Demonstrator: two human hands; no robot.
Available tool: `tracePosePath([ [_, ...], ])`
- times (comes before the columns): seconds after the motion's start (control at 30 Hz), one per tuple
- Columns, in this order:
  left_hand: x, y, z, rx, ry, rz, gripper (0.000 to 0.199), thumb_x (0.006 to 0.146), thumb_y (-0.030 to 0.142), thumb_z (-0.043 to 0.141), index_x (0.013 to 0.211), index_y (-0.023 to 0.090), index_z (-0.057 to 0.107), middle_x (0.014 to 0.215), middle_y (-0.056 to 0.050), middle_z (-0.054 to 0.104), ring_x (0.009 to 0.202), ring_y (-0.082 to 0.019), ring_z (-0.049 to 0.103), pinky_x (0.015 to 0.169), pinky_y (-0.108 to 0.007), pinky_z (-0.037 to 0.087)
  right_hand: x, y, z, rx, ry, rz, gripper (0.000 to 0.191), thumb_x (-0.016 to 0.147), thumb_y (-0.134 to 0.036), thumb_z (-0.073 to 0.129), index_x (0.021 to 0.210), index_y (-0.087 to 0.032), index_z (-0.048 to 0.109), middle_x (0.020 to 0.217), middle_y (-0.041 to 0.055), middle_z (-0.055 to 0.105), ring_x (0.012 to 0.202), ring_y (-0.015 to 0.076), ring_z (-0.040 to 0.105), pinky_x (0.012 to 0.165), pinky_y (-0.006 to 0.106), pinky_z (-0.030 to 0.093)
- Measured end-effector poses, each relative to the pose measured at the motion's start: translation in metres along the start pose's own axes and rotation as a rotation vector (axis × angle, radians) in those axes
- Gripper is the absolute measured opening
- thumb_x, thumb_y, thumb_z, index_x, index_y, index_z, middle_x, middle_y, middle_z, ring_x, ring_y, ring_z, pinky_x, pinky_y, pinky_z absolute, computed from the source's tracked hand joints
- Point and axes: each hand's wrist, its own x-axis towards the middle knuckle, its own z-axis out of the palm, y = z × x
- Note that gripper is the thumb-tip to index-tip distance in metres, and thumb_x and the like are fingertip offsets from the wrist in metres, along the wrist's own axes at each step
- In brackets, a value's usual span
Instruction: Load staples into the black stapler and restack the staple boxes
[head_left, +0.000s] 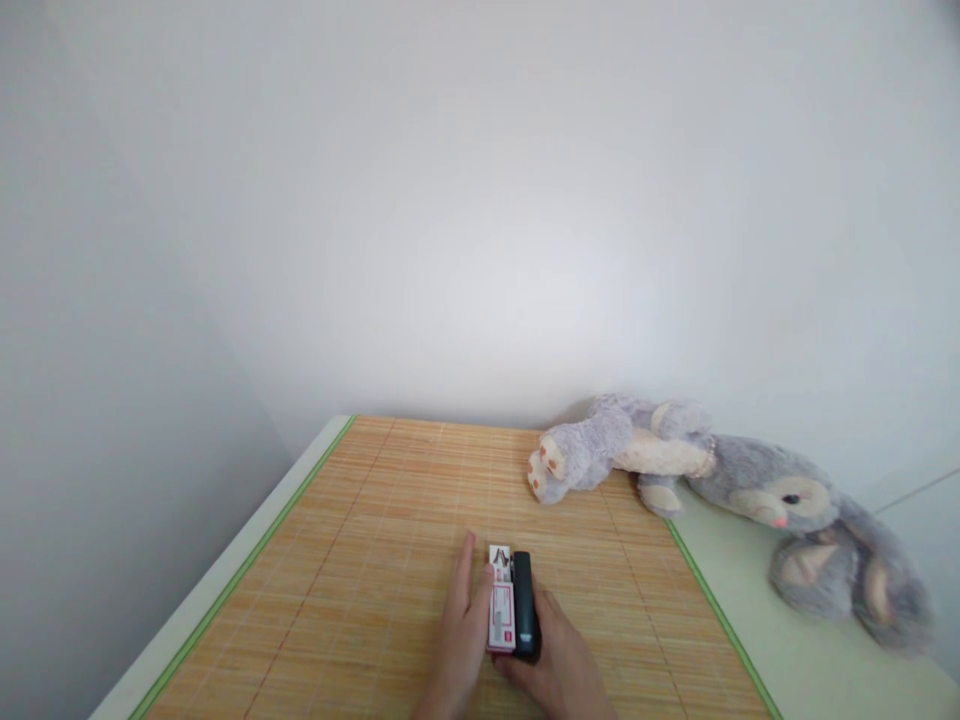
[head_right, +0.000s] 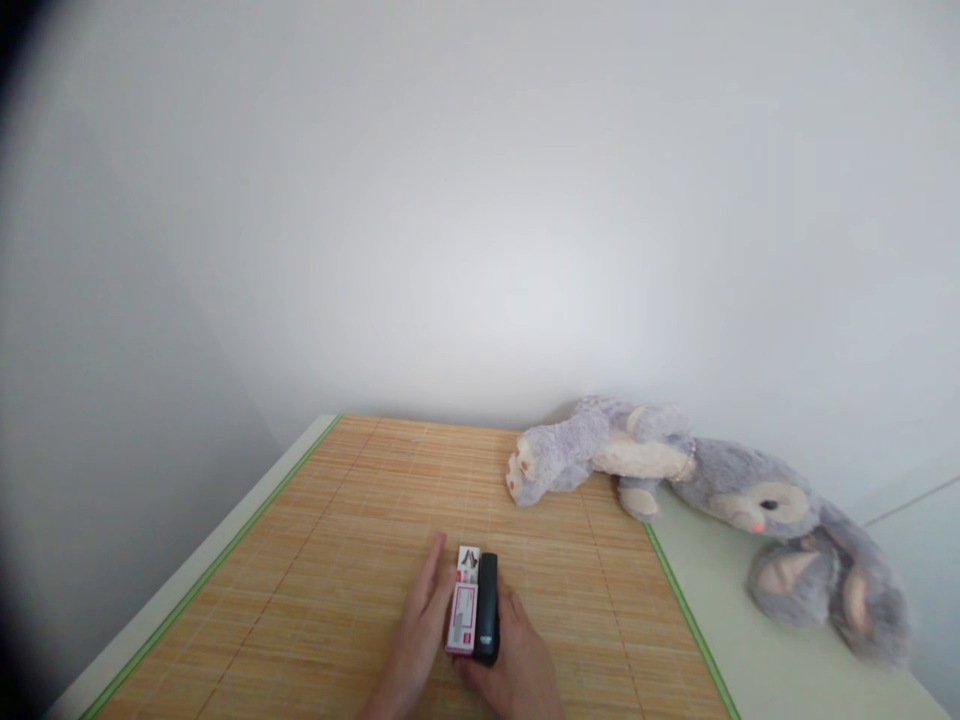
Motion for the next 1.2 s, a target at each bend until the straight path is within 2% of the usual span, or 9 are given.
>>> tracePosePath([
  [0.07, -0.013, -0.008, 0.02, -0.117, -0.057, -0.066, 0.073, 0.1, 0.055, 0.039, 0.163, 0.021, 0.023, 0.172, -0.005, 0.021, 0.158, -0.021, 0.021, 0.13, -0.038, 0.019, 0.001, 0.003, -0.002, 0.022, -0.025, -0.017, 0.089, 0.066, -0.022, 0.071, 0.152, -0.023, 0.047, 0.144, 0.0095, 0.063, 0.129, 0.0294, 0.062, 0.107, 0.038, 0.05],
  [0.2, -0.03, -0.01, 0.062, -0.104, -0.092, -0.066, 0.074, 0.101, 0.046, 0.037, 0.165, 0.019, 0.011, 0.175, -0.003, 0.005, 0.161, -0.019, 0.003, 0.131, -0.037, 0.004, -0.002, 0.022, -0.022, 0.062, -0.044, -0.056, 0.086, 0.067, -0.019, 0.068, 0.151, -0.024, 0.049, 0.143, 0.0093, 0.064, 0.126, 0.0289, 0.064, 0.104, 0.038, 0.051],
  [0.47, -0.033, 0.008, 0.177, -0.018, -0.375, -0.06, 0.088, 0.093, 0.024, 0.039, 0.164, 0.019, -0.011, 0.174, -0.001, -0.012, 0.159, -0.016, -0.008, 0.131, -0.033, 0.006, -0.021, 0.087, -0.126, -0.025, -0.024, 0.065, 0.076, 0.065, -0.025, 0.068, 0.141, -0.019, 0.058, 0.125, 0.0115, 0.074, 0.111, 0.0321, 0.07, 0.095, 0.039, 0.053],
  [0.57, -0.033, 0.013, 0.203, -0.047, -0.434, -0.055, 0.086, 0.095, 0.029, 0.038, 0.164, 0.02, -0.012, 0.175, -0.002, -0.008, 0.16, -0.016, -0.002, 0.13, -0.032, 0.013, -0.028, 0.104, -0.153, -0.097, -0.007, 0.115, 0.075, 0.065, -0.028, 0.069, 0.139, -0.02, 0.059, 0.125, 0.0109, 0.074, 0.11, 0.0322, 0.07, 0.095, 0.038, 0.052],
  [0.63, -0.031, 0.015, 0.199, -0.027, -0.46, 0.004, 0.078, 0.099, 0.032, 0.033, 0.165, 0.019, -0.005, 0.175, -0.005, 0.006, 0.16, -0.017, 0.011, 0.128, -0.031, 0.021, -0.03, 0.11, -0.16, -0.126, -0.005, 0.148, 0.077, 0.065, -0.031, 0.071, 0.14, -0.021, 0.059, 0.124, 0.0095, 0.075, 0.108, 0.032, 0.07, 0.093, 0.038, 0.052],
  [0.73, -0.021, 0.017, 0.165, 0.061, -0.45, 0.122, 0.07, 0.099, 0.032, 0.031, 0.166, 0.019, 0.012, 0.172, -0.007, 0.022, 0.158, -0.019, 0.021, 0.129, -0.036, 0.021, -0.031, 0.114, -0.161, -0.132, -0.005, 0.143, 0.08, 0.066, -0.035, 0.073, 0.143, -0.021, 0.058, 0.125, 0.0101, 0.074, 0.109, 0.0323, 0.07, 0.095, 0.038, 0.051],
  [0.9, 0.002, 0.028, 0.108, 0.403, -0.597, 0.455, 0.096, 0.076, 0.041, 0.074, 0.162, 0.027, 0.031, 0.168, -0.004, 0.033, 0.156, -0.029, 0.024, 0.132, -0.046, 0.004, -0.029, 0.113, -0.161, -0.122, 0.003, 0.134, 0.084, 0.064, -0.033, 0.073, 0.145, -0.02, 0.056, 0.129, 0.0117, 0.073, 0.112, 0.0337, 0.069, 0.097, 0.039, 0.05],
  [1.0, 0.009, 0.033, 0.101, 0.47, -0.652, 0.503, 0.11, 0.068, 0.052, 0.083, 0.162, 0.028, 0.031, 0.166, -0.005, 0.037, 0.152, -0.033, 0.03, 0.131, -0.047, 0.007, -0.029, 0.111, -0.16, -0.124, -0.004, 0.106, 0.08, 0.065, -0.032, 0.071, 0.143, -0.021, 0.058, 0.131, 0.0105, 0.072, 0.113, 0.0333, 0.068, 0.096, 0.038, 0.05],
  [1.2, 0.01, 0.034, 0.106, 0.544, -0.646, 0.527, 0.112, 0.07, 0.057, 0.081, 0.163, 0.029, 0.026, 0.167, -0.006, 0.036, 0.151, -0.033, 0.032, 0.13, -0.047, 0.01, -0.027, 0.104, -0.155, -0.102, 0.005, 0.101, 0.082, 0.064, -0.031, 0.071, 0.144, -0.021, 0.057, 0.136, 0.0108, 0.069, 0.12, 0.0337, 0.066, 0.102, 0.038, 0.048],
])
